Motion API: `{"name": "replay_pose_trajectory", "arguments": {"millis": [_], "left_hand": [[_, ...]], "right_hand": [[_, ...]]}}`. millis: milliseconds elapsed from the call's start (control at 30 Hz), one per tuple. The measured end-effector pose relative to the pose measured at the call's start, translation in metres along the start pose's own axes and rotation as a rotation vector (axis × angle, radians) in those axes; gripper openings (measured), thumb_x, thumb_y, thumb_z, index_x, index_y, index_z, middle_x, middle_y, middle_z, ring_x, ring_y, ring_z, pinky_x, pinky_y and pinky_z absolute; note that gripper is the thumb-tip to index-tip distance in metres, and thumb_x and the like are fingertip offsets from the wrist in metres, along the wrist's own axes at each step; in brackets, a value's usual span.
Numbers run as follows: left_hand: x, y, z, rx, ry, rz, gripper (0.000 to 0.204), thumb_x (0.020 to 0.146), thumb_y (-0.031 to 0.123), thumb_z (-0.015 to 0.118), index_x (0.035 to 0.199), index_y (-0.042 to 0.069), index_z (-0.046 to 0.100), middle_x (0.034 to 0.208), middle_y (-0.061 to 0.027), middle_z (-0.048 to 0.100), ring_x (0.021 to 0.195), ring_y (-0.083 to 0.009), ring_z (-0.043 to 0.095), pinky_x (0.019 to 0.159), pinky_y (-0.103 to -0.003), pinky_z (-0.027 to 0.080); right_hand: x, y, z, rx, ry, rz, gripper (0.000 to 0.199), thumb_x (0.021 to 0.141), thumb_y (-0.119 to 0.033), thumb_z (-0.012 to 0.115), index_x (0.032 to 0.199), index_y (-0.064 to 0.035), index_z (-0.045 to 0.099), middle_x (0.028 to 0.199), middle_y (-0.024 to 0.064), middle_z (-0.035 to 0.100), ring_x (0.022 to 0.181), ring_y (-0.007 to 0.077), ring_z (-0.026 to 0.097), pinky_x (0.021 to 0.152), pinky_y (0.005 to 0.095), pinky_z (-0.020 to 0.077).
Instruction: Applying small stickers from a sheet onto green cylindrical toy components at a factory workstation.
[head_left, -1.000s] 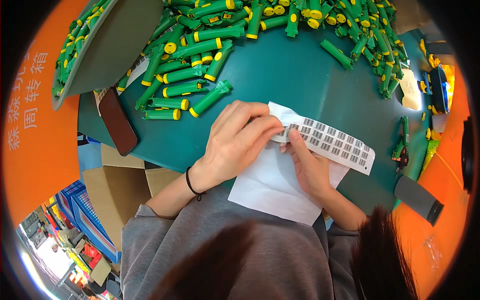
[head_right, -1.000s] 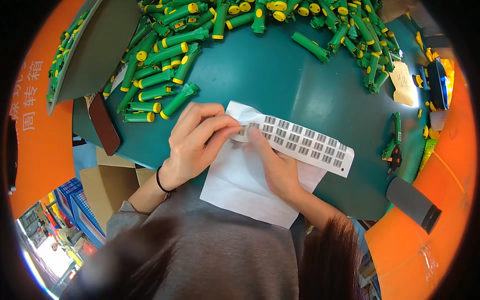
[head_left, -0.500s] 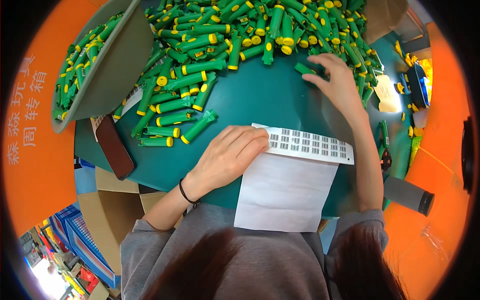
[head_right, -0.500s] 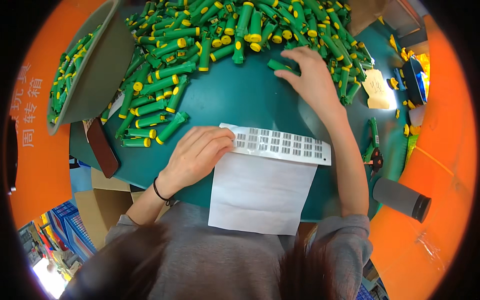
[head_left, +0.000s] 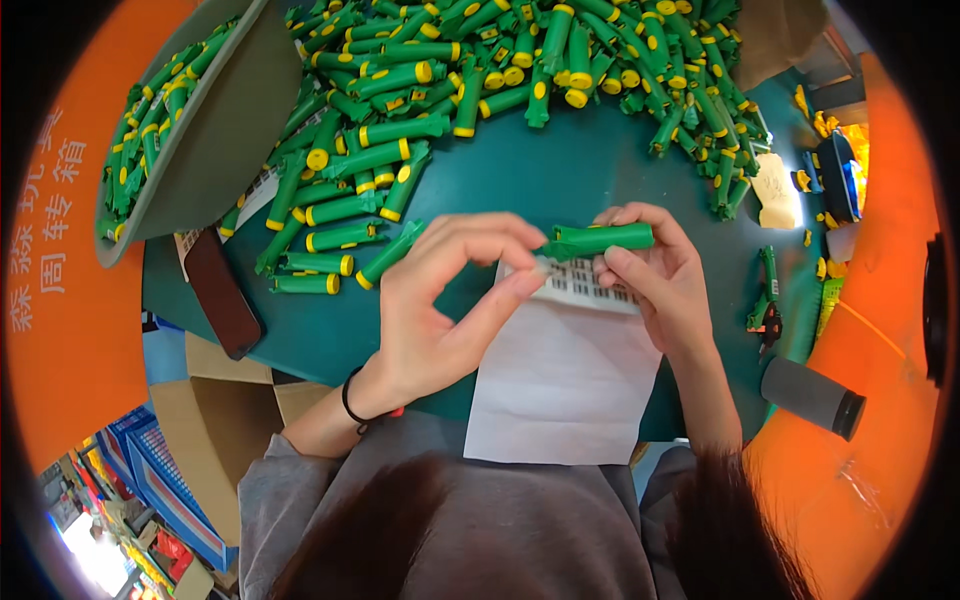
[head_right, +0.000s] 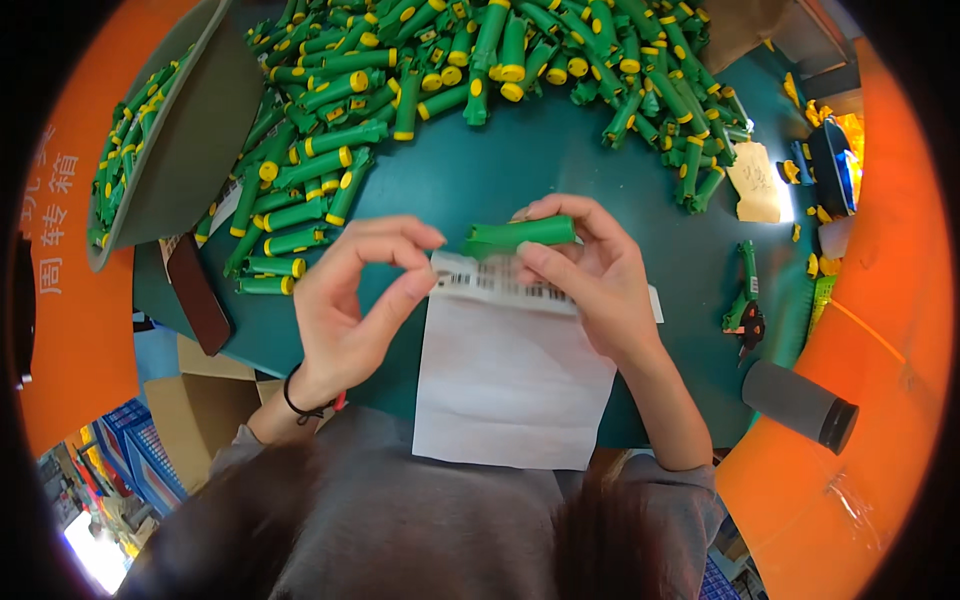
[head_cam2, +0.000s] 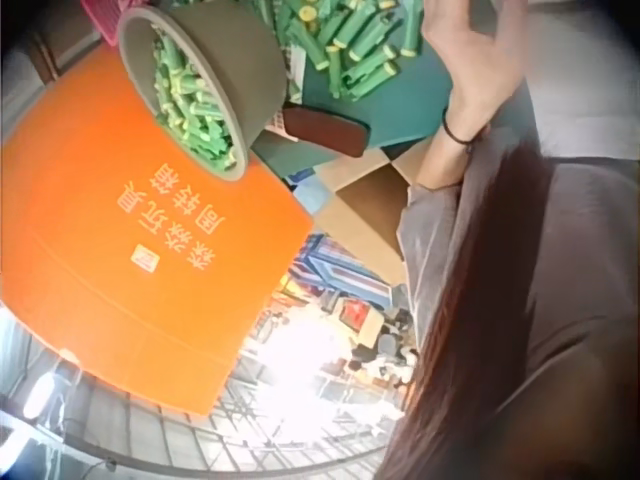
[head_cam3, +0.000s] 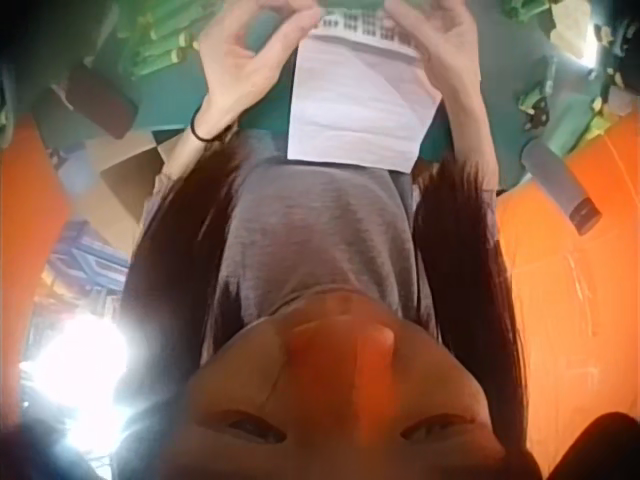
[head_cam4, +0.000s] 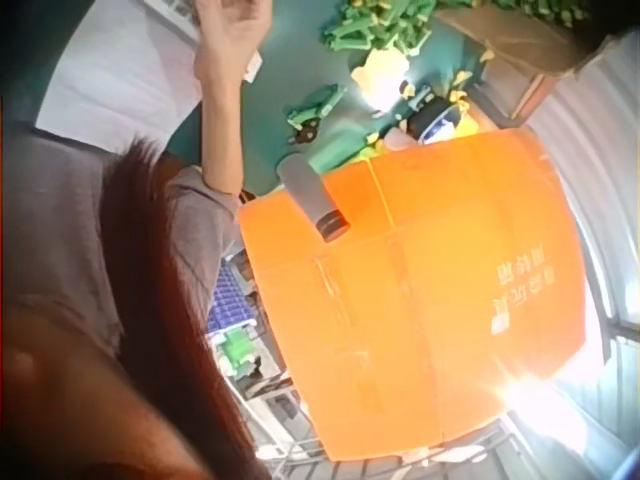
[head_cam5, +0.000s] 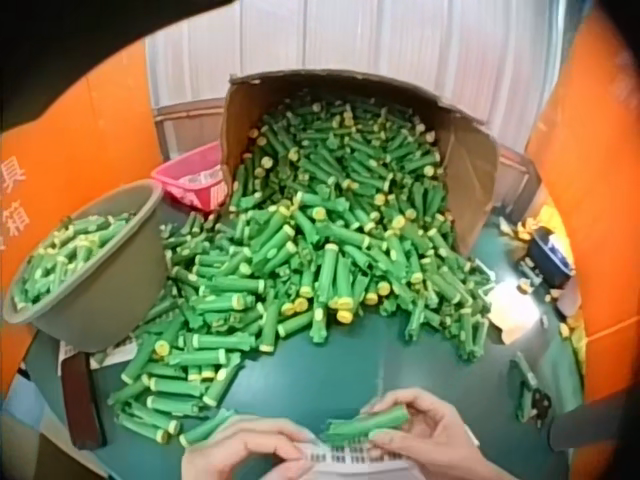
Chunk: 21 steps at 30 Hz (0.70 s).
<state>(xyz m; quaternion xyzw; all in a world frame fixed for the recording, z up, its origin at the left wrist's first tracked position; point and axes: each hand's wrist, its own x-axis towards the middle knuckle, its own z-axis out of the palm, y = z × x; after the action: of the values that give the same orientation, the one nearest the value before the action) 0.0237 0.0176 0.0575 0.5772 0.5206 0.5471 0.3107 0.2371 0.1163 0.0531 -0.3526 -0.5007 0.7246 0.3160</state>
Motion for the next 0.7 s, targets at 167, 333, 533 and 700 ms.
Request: {"name": "replay_pose_trajectory", "arguments": {"millis": [167,333,533,700], "left_hand": [[0.016,0.007,0.011,-0.252,-0.04,-0.149,0.007,0.092,0.002,0.066,0.098,0.001,0.064,0.11,-0.0113,0.066,0.104,-0.017,0.06,0.094,-0.031,0.045],[0.019,0.012,0.021,-0.114,-0.109,-0.084,0.007,0.092,0.006,0.067,0.098,0.001,0.065,0.109,-0.0105,0.066,0.103,-0.0163,0.06,0.094,-0.031,0.045],[0.019,0.018,0.029,-0.077,-0.142,-0.102,0.007,0.091,0.006,0.068,0.096,0.002,0.066,0.109,-0.0103,0.066,0.102,-0.0163,0.06,0.092,-0.031,0.047],[0.02,0.019,0.031,-0.042,-0.142,-0.078,0.007,0.09,0.006,0.068,0.095,0.001,0.066,0.108,-0.0104,0.067,0.101,-0.0166,0.061,0.089,-0.03,0.048]], "right_hand": [[-0.014,0.009,0.008,0.051,-0.027,-0.012,0.034,0.093,0.001,0.061,0.126,0.0055,0.055,0.119,0.0164,0.061,0.102,0.0194,0.066,0.09,0.0304,0.0576],[-0.019,0.024,0.001,-0.043,-0.033,-0.277,0.039,0.087,0.009,0.065,0.125,0.0092,0.055,0.118,0.0181,0.063,0.105,0.0233,0.066,0.091,0.0352,0.0587],[-0.024,0.027,-0.003,-0.104,-0.013,-0.38,0.041,0.082,0.013,0.07,0.121,0.0115,0.057,0.116,0.0191,0.064,0.104,0.0242,0.067,0.091,0.0356,0.0591],[-0.025,0.026,-0.003,-0.114,-0.026,-0.402,0.04,0.082,0.013,0.07,0.12,0.0115,0.058,0.115,0.0193,0.065,0.103,0.0233,0.067,0.09,0.034,0.0588]]}}
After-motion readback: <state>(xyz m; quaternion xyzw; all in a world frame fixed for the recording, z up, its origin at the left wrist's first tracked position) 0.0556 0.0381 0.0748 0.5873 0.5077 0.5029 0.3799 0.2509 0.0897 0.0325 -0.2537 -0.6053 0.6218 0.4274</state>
